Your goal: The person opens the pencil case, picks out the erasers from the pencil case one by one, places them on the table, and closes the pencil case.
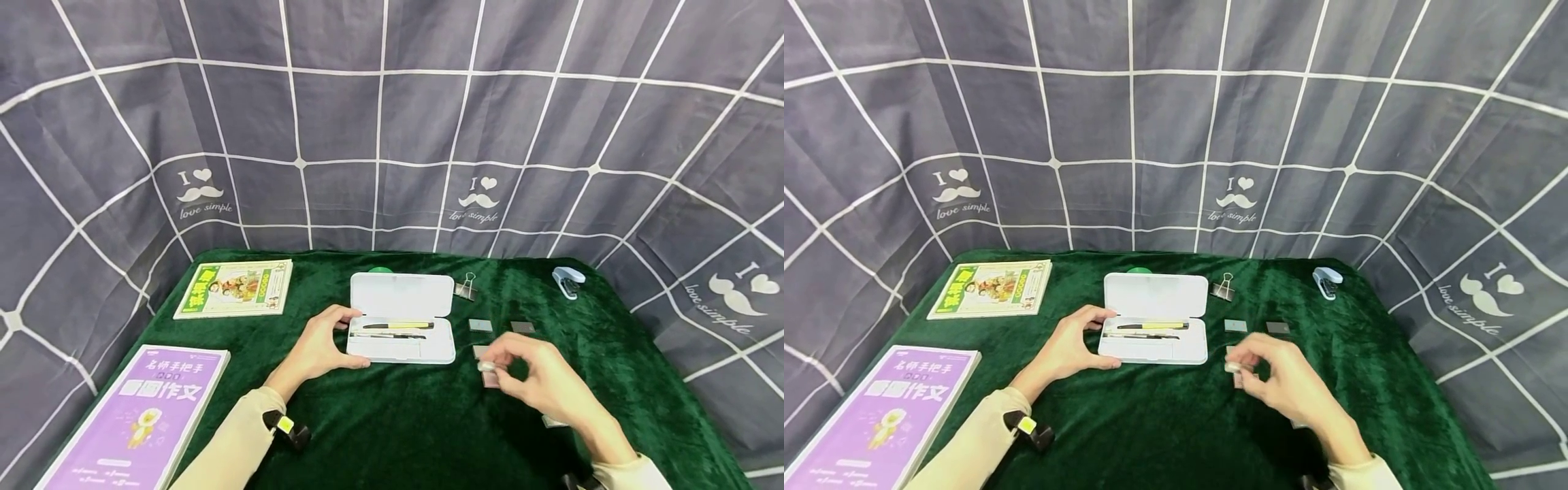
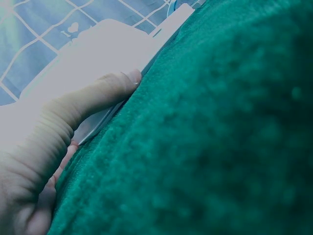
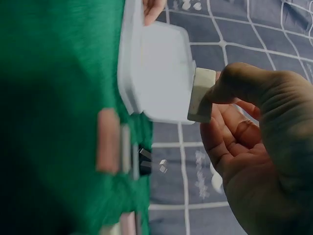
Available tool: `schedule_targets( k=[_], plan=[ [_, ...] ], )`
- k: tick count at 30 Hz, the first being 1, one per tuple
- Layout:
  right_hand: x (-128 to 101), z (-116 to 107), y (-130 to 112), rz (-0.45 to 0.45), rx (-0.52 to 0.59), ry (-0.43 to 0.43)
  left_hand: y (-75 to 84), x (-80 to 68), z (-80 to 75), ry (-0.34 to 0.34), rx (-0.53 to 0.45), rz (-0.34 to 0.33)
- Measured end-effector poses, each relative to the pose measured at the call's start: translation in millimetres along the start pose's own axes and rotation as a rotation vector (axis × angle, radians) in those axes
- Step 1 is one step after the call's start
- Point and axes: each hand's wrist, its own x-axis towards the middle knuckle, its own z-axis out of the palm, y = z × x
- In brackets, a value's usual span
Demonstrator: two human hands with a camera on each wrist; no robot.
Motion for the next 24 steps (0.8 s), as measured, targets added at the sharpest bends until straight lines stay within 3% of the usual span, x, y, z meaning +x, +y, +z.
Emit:
schedule_targets(
  k=[5, 10, 18, 24],
  plan=[
    [-31, 5, 9, 0.003, 0.015, -0.032, 1.0, -2.0, -1.4, 0.002, -0.003, -0.013],
    [-48, 12, 16, -0.04, 0.015, -0.096, 1.2, -3.1, -1.4, 0.003, -0.011, -0.014],
    [-53, 14, 16, -0.154, -0.02, -0.142, 0.3, -1.9, -0.7, 0.009, -0.016, -0.007],
    [-52, 9, 13, -0.094, 0.005, -0.147, 0.9, -1.3, -0.2, 0.0, -0.011, -0.005]
  ],
)
